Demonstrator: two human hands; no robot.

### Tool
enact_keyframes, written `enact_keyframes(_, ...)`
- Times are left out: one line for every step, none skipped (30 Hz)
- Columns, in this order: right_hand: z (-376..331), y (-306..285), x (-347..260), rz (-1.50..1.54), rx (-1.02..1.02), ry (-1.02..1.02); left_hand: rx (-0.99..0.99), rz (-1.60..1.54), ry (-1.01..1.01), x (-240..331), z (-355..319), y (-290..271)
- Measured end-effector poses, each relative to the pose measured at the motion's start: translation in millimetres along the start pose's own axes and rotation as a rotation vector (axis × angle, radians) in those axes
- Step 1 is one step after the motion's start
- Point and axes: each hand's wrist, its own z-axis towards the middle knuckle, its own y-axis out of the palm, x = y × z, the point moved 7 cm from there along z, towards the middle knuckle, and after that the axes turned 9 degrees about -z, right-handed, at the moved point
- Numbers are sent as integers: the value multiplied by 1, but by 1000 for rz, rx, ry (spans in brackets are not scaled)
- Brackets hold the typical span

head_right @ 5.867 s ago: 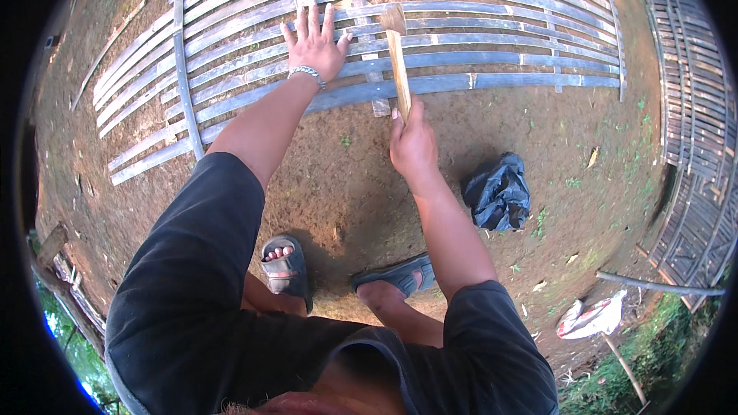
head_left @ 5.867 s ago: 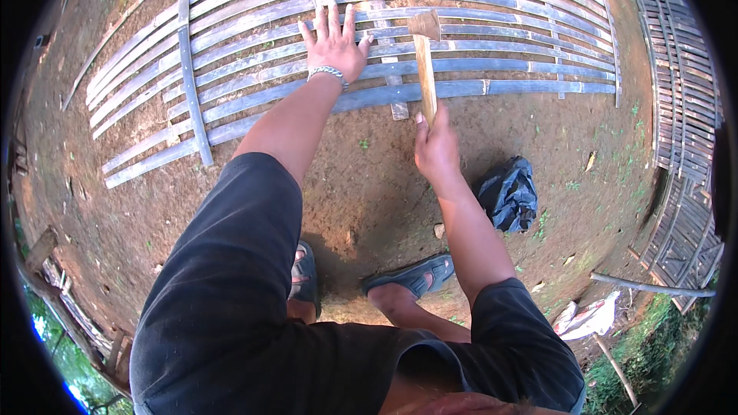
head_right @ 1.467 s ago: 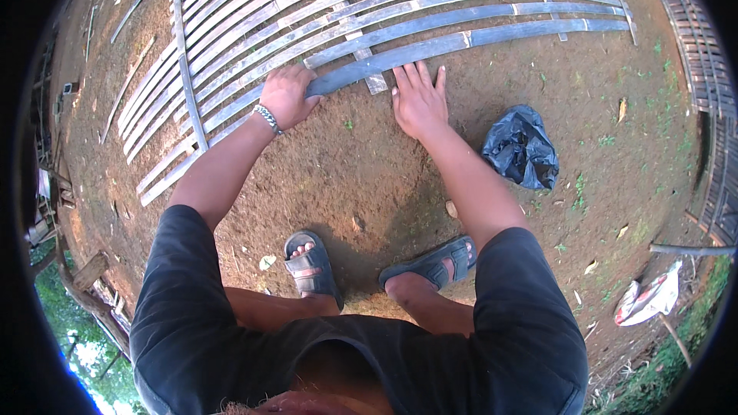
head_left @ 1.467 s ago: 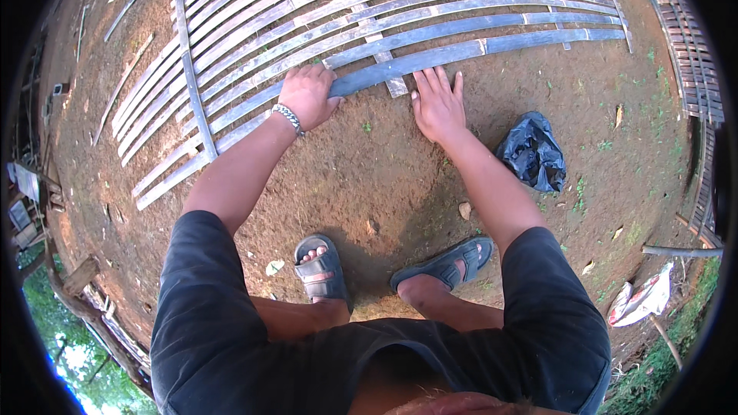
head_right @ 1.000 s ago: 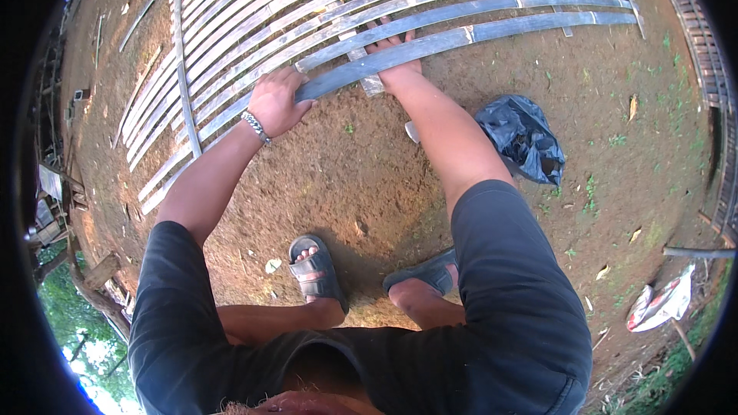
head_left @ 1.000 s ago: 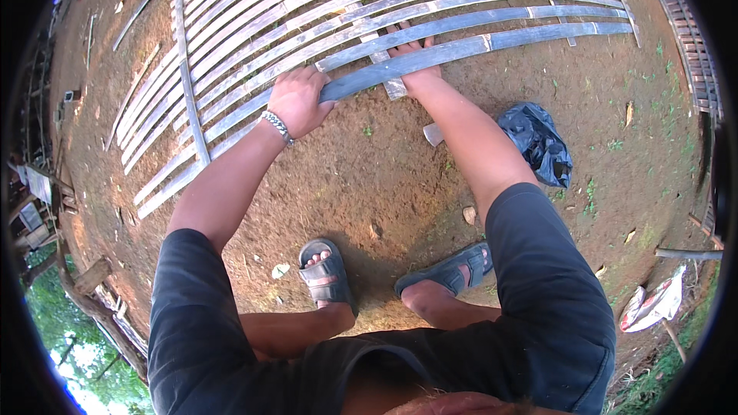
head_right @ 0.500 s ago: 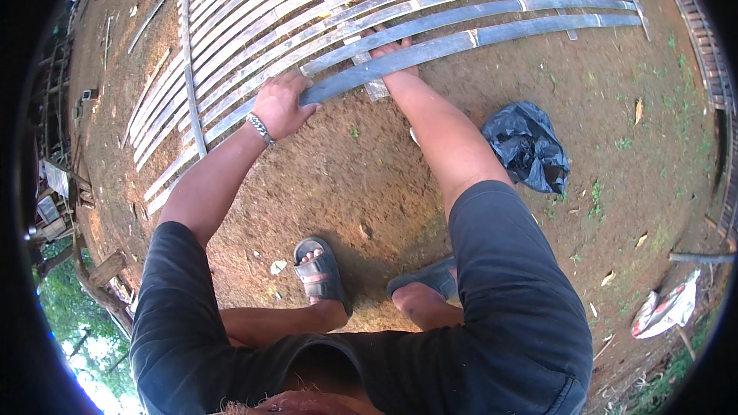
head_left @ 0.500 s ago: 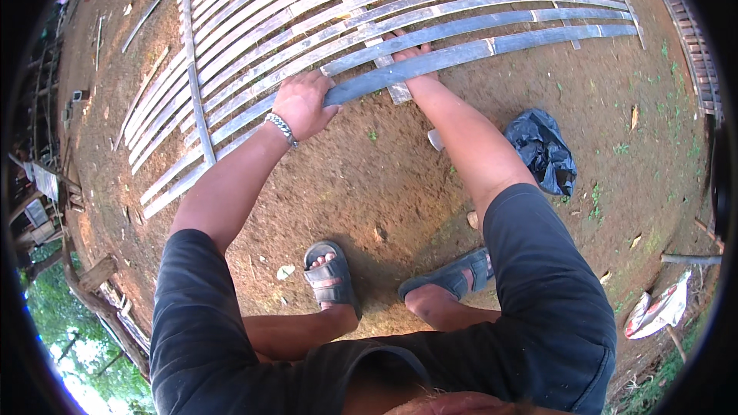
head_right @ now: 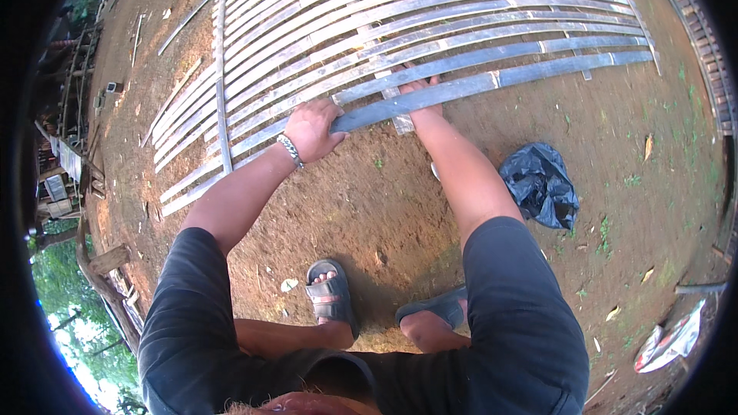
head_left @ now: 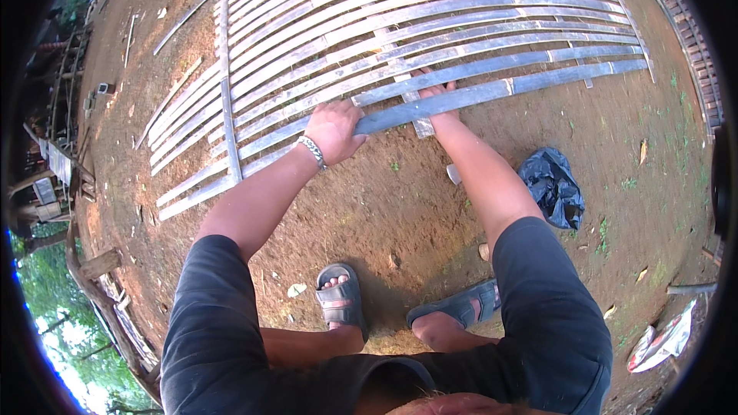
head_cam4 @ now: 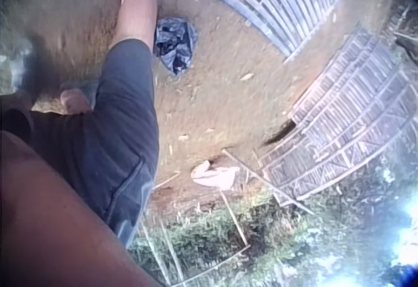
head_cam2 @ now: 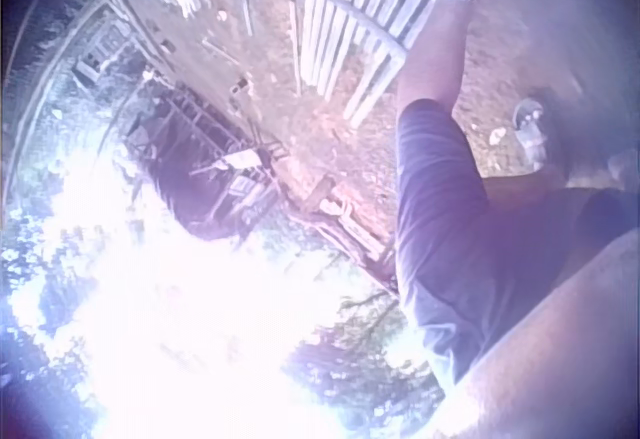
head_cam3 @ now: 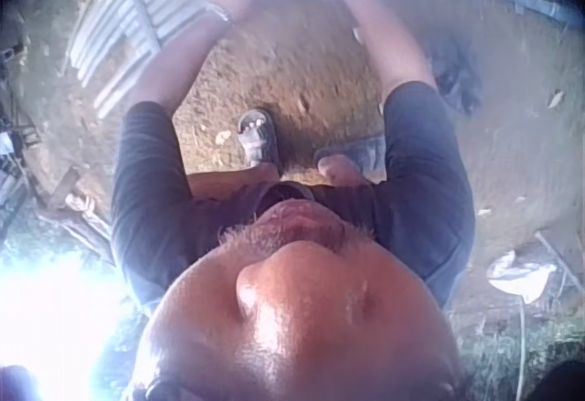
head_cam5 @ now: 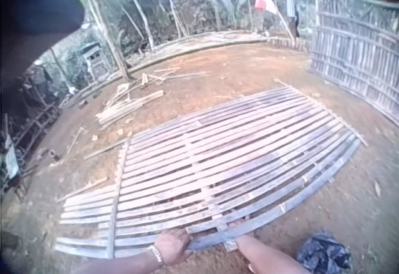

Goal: The person hammers nails into a metal grate structure using a hammer. They repeatedly pick up nails from a black plastic bag and drive them into the metal frame to secure it. The task involves repetitive striking and positioning of the nails.

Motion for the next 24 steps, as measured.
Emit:
enact_keyframes(2, 17, 8, -272, 145, 84, 15, -4, 24, 5, 6, 0)
enact_keyframes(-5, -12, 4, -518, 313, 187, 11, 3, 8, -1, 0, 2)
enact_keyframes(-11, -10, -3, -94, 129, 28, 5, 2, -10, -7, -6, 4)
enact_keyframes(-26, -30, -9, 322, -61, -136, -3, 4, -29, -12, -11, 4)
enact_keyframes(-34, -34, -1, 460, 37, -94, -4, -2, -23, -8, -8, 3)
enact_keyframes(-41, -33, 7, 503, 56, -63, -5, -8, -16, -6, -5, 2)
enact_keyframes(-56, -41, 20, 547, 61, -37, -32, -2, -35, -5, -4, 5)
enact_keyframes(-67, -43, 30, 589, 66, -9, -60, 3, -53, -3, 0, 6)
enact_keyframes(-71, -20, 29, 805, 291, 112, -87, 9, -67, -3, 4, 9)
enact_keyframes(-85, -21, 28, 788, 265, 105, -60, 14, -38, -5, 1, 11)
enact_keyframes(-103, -34, 29, 771, 246, 96, -29, 19, -25, -8, -3, 13)
enact_keyframes(-121, -45, 29, 752, 226, 86, 3, 23, -11, -11, -6, 16)
enact_keyframes(-139, -53, 36, 809, 285, 92, -2, 8, -19, -10, -6, 20)
enact_keyframes(-153, -57, 40, 818, 291, 91, -6, 0, -25, -11, -3, 23)
enact_keyframes(-166, -60, 43, 827, 297, 90, -11, -9, -33, -11, -2, 27)
enact_keyframes(-177, -65, 47, 841, 308, 89, -38, -5, -50, -12, 0, 31)
enact_keyframes(-187, -74, 52, 886, 339, 112, -66, -1, -69, -13, 0, 35)
enact_keyframes(-189, -74, 57, 952, 345, 155, -94, 2, -90, -15, 0, 40)
enact_keyframes(-193, -73, 61, 1016, 346, 199, -31, 6, -77, -16, 0, 44)
enact_keyframes(-196, -72, 64, 1080, 347, 243, 31, 10, -66, -17, -1, 47)
enact_keyframes(-197, -75, 71, 1115, 430, 330, 94, 15, -57, -18, -3, 49)
enact_keyframes(-195, -71, 73, 1175, 421, 390, 101, -2, -68, -19, -5, 51)
enact_keyframes(-193, -68, 74, 1235, 412, 451, 109, -17, -80, -21, -6, 52)
enact_keyframes(-191, -64, 74, 1296, 402, 512, 116, -31, -93, -23, -7, 53)
